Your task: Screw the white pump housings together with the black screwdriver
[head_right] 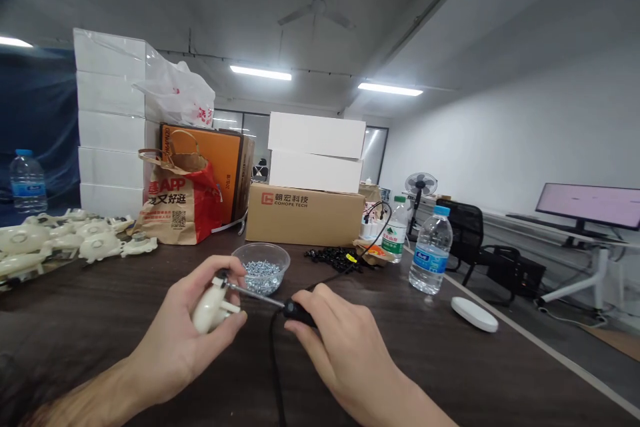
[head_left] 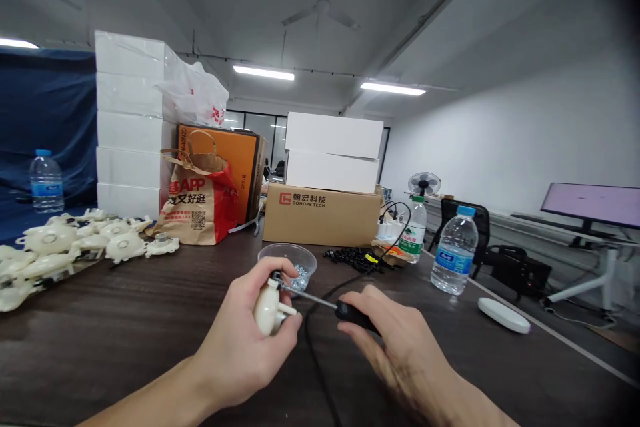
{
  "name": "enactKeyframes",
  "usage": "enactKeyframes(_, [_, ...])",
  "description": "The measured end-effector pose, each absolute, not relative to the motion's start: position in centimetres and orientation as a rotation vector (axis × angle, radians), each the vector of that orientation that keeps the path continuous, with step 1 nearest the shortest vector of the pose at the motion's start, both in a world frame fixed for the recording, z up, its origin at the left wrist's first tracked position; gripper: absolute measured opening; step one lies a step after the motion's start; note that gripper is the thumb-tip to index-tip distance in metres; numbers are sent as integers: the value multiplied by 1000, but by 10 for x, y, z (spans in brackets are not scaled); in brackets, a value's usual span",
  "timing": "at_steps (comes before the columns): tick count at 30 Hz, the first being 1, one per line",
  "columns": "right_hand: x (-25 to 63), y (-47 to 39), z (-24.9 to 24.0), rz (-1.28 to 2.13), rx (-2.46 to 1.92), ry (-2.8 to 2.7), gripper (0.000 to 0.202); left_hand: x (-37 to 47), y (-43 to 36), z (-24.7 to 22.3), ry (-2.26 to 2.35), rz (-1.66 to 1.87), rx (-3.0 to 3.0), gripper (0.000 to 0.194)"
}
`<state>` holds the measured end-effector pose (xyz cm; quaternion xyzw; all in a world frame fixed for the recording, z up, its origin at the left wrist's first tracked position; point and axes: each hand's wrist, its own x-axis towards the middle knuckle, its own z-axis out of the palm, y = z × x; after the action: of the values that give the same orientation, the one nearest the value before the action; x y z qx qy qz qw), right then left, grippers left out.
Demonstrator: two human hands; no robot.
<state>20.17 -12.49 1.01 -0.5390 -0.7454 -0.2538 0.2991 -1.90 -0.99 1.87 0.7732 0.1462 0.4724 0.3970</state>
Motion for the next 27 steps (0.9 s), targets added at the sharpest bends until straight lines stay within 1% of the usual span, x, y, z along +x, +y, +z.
enactKeyframes(2, [202, -128, 4, -842, -1412, -2034, 17, -21, -13, 18, 344, 1118, 2039, 33])
enactKeyframes(3, [201, -130, 2, -864, -1407, -2047, 19, -22, -13, 18, 327, 1099, 2078, 34])
enactKeyframes(5, [198, -134, 0, -778, -1417, -2049, 24, -25, -14, 18, 302, 1100, 2145, 35])
enactKeyframes(7, [192, -138, 3, -560, -1460, -1998, 29, -28, -13, 19, 279, 1124, 2183, 35])
enactKeyframes(11, [182, -139, 15, 145, -1592, -1881, 42, -28, -8, 20, 248, 1147, 2210, 33])
enactKeyframes(12, [180, -138, 16, 245, -1616, -1850, 40, -27, -7, 21, 252, 1135, 2198, 32])
enactKeyframes(13, [180, -137, 16, 256, -1640, -1827, 33, -26, -6, 21, 261, 1114, 2172, 31])
enactKeyframes(14, [180, -135, 15, 174, -1654, -1818, 24, -24, -6, 21, 273, 1088, 2131, 31])
enactKeyframes(16, [182, -133, 12, -183, -1618, -1843, 9, -23, -6, 22, 295, 1062, 2034, 33])
enactKeyframes(17, [183, -133, 11, -387, -1561, -1881, 7, -23, -7, 22, 301, 1061, 1999, 34])
enactKeyframes(19, [185, -135, 8, -721, -1432, -1967, 9, -25, -10, 23, 292, 1070, 1995, 34])
enactKeyframes(21, [186, -138, 7, -903, -1374, -2012, 12, -28, -12, 24, 265, 1080, 2068, 33])
enactKeyframes(22, [185, -140, 6, -916, -1377, -2029, 11, -29, -12, 25, 249, 1084, 2113, 33])
enactKeyframes(24, [184, -144, 5, -805, -1418, -2027, 12, -31, -12, 26, 230, 1092, 2191, 32])
enactKeyframes(27, [181, -146, 3, -402, -1573, -1882, 19, -32, -9, 26, 232, 1084, 2252, 30])
